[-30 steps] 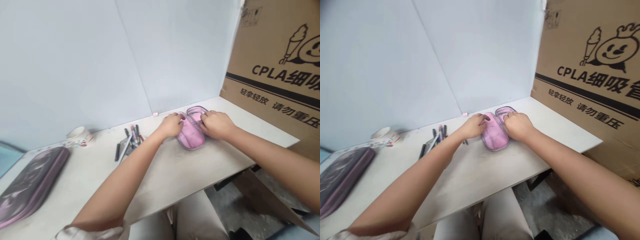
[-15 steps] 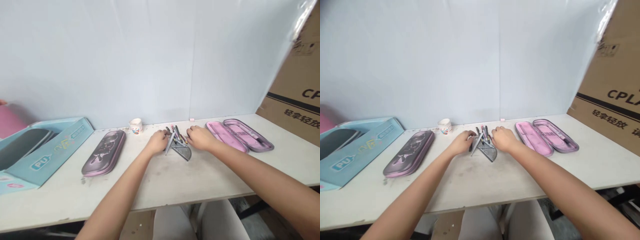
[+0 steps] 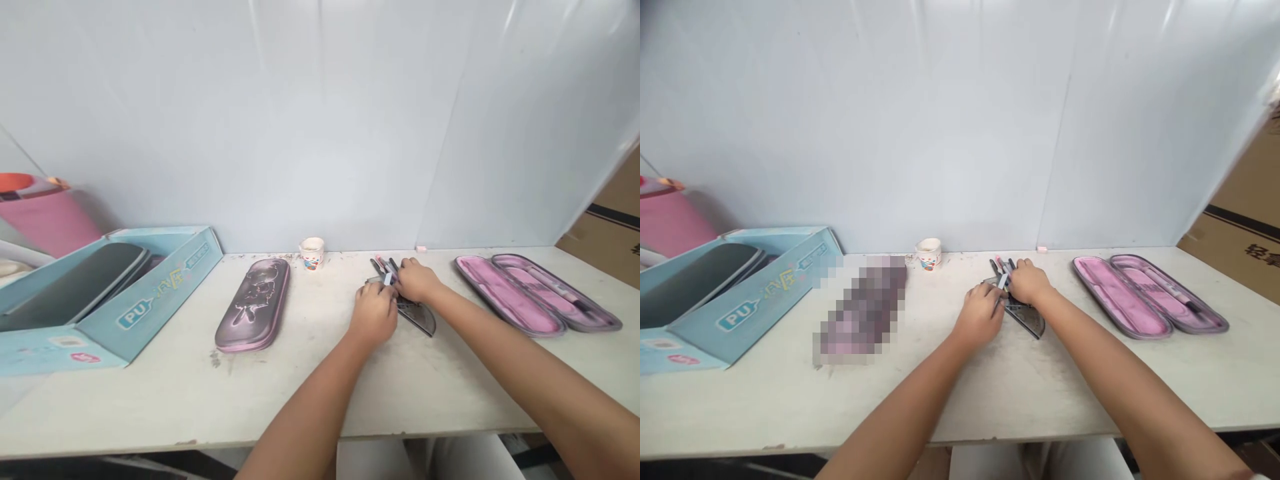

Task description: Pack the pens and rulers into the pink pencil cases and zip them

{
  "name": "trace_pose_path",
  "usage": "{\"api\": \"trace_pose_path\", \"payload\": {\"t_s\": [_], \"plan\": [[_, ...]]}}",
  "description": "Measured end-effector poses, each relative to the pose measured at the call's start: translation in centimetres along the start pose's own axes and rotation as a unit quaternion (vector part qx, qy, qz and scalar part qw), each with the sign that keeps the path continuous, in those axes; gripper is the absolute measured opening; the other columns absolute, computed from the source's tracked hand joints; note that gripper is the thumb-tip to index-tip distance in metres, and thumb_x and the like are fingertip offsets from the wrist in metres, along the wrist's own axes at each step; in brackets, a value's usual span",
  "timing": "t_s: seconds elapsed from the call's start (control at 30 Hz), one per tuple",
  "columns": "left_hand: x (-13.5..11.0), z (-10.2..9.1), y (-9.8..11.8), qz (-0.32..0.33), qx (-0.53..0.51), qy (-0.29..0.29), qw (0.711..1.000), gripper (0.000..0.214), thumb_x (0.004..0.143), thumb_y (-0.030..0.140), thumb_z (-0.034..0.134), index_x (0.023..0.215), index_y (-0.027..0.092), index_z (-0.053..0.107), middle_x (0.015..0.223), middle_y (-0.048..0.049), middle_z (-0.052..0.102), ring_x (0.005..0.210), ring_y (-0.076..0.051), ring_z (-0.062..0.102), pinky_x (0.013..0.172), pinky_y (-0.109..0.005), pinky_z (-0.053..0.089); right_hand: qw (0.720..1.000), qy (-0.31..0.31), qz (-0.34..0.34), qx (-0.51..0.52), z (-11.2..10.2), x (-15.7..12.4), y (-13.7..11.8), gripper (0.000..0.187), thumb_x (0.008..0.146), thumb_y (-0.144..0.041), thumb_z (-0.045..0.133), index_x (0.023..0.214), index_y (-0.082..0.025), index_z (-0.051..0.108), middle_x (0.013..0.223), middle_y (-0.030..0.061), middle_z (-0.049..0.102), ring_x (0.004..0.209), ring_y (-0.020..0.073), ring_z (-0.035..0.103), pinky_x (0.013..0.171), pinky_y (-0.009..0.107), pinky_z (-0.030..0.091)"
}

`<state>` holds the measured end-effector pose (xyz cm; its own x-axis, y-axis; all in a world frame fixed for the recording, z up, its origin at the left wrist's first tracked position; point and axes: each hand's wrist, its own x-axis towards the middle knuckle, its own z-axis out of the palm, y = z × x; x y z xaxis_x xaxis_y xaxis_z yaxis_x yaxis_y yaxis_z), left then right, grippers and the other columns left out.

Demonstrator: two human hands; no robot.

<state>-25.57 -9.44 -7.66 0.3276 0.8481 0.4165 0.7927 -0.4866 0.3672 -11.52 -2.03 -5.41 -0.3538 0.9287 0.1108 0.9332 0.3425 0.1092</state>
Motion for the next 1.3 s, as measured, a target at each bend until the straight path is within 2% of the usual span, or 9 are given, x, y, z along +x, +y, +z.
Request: {"api": "trace_pose_path", "payload": {"t_s": [0.2, 0.33, 0.4, 0.6, 0.73, 0.83, 1.07, 1.2, 1.3], "plan": [[-0.2, -0.1, 0.1, -0.003, -0.083, 0.031, 0.996, 0.023, 0.086, 0.024, 0.036, 0.093, 0.019, 0.057, 0.097, -0.0082, 0.056, 0.097, -0.02, 0.05, 0.088, -0.035, 0.039, 0.985, 0.113, 0.089, 0.091, 0.4, -1.9, 1.6, 0.034, 0.088, -0.029, 0.028, 0.094, -0.009, 0.055, 0.1, 0.0166, 0.053, 0.097, 0.0236, 0.05, 0.077, 0.033, 0.041], [1.0, -0.2, 0.2, -0.062, -0.235, 0.048, 0.969, 0.019, 0.085, 0.025, 0.04, 0.092, 0.018, 0.056, 0.093, -0.0062, 0.059, 0.093, -0.018, 0.053, 0.088, -0.034, 0.039, 0.96, 0.212, 0.021, 0.181, 0.5, -5.0, 1.7, 0.026, 0.089, -0.031, 0.029, 0.091, -0.014, 0.05, 0.093, 0.0113, 0.052, 0.091, 0.0212, 0.051, 0.077, 0.032, 0.041], [1.9, -0.2, 0.8, -0.135, -0.366, 0.063, 0.919, 0.02, 0.086, 0.03, 0.04, 0.094, 0.018, 0.054, 0.087, -0.0047, 0.06, 0.085, -0.016, 0.056, 0.082, -0.032, 0.043, 0.951, 0.236, -0.021, 0.198, 0.6, -6.4, 1.3, 0.023, 0.089, -0.03, 0.031, 0.093, -0.016, 0.048, 0.094, 0.0107, 0.052, 0.09, 0.0214, 0.051, 0.077, 0.032, 0.041], [4.5, -0.8, 4.3, -0.262, -0.67, 0.115, 0.686, 0.02, 0.087, 0.037, 0.041, 0.088, 0.017, 0.045, 0.068, 0.0002, 0.055, 0.059, -0.01, 0.056, 0.063, -0.025, 0.048, 0.951, 0.238, -0.122, 0.152, 0.6, -8.4, 0.5, 0.022, 0.088, -0.028, 0.034, 0.09, -0.015, 0.052, 0.095, 0.0136, 0.055, 0.09, 0.0241, 0.05, 0.079, 0.037, 0.041], [5.9, -0.5, 5.8, -0.279, -0.712, 0.109, 0.635, 0.02, 0.085, 0.035, 0.048, 0.078, 0.017, 0.043, 0.05, 0.0086, 0.033, 0.038, -0.003, 0.033, 0.039, -0.012, 0.029, 0.931, 0.244, -0.118, 0.244, -0.1, -8.2, 1.8, 0.025, 0.088, -0.034, 0.034, 0.088, -0.016, 0.052, 0.091, 0.0114, 0.057, 0.089, 0.0226, 0.051, 0.079, 0.037, 0.042], [6.4, 0.6, 7.1, -0.291, -0.713, 0.013, 0.638, 0.027, 0.082, 0.041, 0.052, 0.075, 0.017, 0.042, 0.048, 0.0107, 0.023, 0.035, -0.001, 0.017, 0.035, -0.011, 0.012, 0.865, 0.24, -0.037, 0.439, -0.3, -7.2, 3.6, 0.026, 0.087, -0.036, 0.036, 0.102, -0.018, 0.047, 0.098, 0.0097, 0.058, 0.093, 0.0195, 0.054, 0.081, 0.035, 0.043], [6.4, 3.7, 9.5, -0.305, -0.679, -0.152, 0.651, 0.044, 0.075, 0.057, 0.052, 0.068, 0.019, 0.032, 0.05, 0.0107, 0.021, 0.037, -0.001, 0.011, 0.036, -0.012, 0.006, 0.597, 0.108, -0.019, 0.794, 0.5, -6.4, 6.5, 0.037, 0.081, -0.041, 0.048, 0.112, -0.023, 0.038, 0.084, 0.0028, 0.064, 0.082, 0.0155, 0.062, 0.079, 0.033, 0.047], [6.0, 4.3, 9.0, -0.317, -0.668, -0.183, 0.648, 0.043, 0.076, 0.057, 0.05, 0.068, 0.017, 0.038, 0.05, 0.0102, 0.019, 0.037, -0.001, 0.01, 0.036, -0.013, 0.006, 0.537, 0.139, 0.035, 0.831, 0.1, -6.6, 7.0, 0.039, 0.076, -0.04, 0.053, 0.11, -0.026, 0.04, 0.086, 0.0016, 0.064, 0.077, 0.0145, 0.061, 0.067, 0.029, 0.049], [5.9, 4.1, 8.4, -0.31, -0.699, -0.114, 0.635, 0.029, 0.08, 0.045, 0.053, 0.08, 0.016, 0.047, 0.051, 0.0085, 0.026, 0.038, -0.002, 0.021, 0.036, -0.013, 0.016, 0.507, 0.21, 0.085, 0.831, 0.3, -6.2, 7.6, 0.041, 0.074, -0.033, 0.053, 0.112, -0.027, 0.039, 0.083, -0.0003, 0.062, 0.075, 0.0128, 0.06, 0.067, 0.027, 0.048]]}}
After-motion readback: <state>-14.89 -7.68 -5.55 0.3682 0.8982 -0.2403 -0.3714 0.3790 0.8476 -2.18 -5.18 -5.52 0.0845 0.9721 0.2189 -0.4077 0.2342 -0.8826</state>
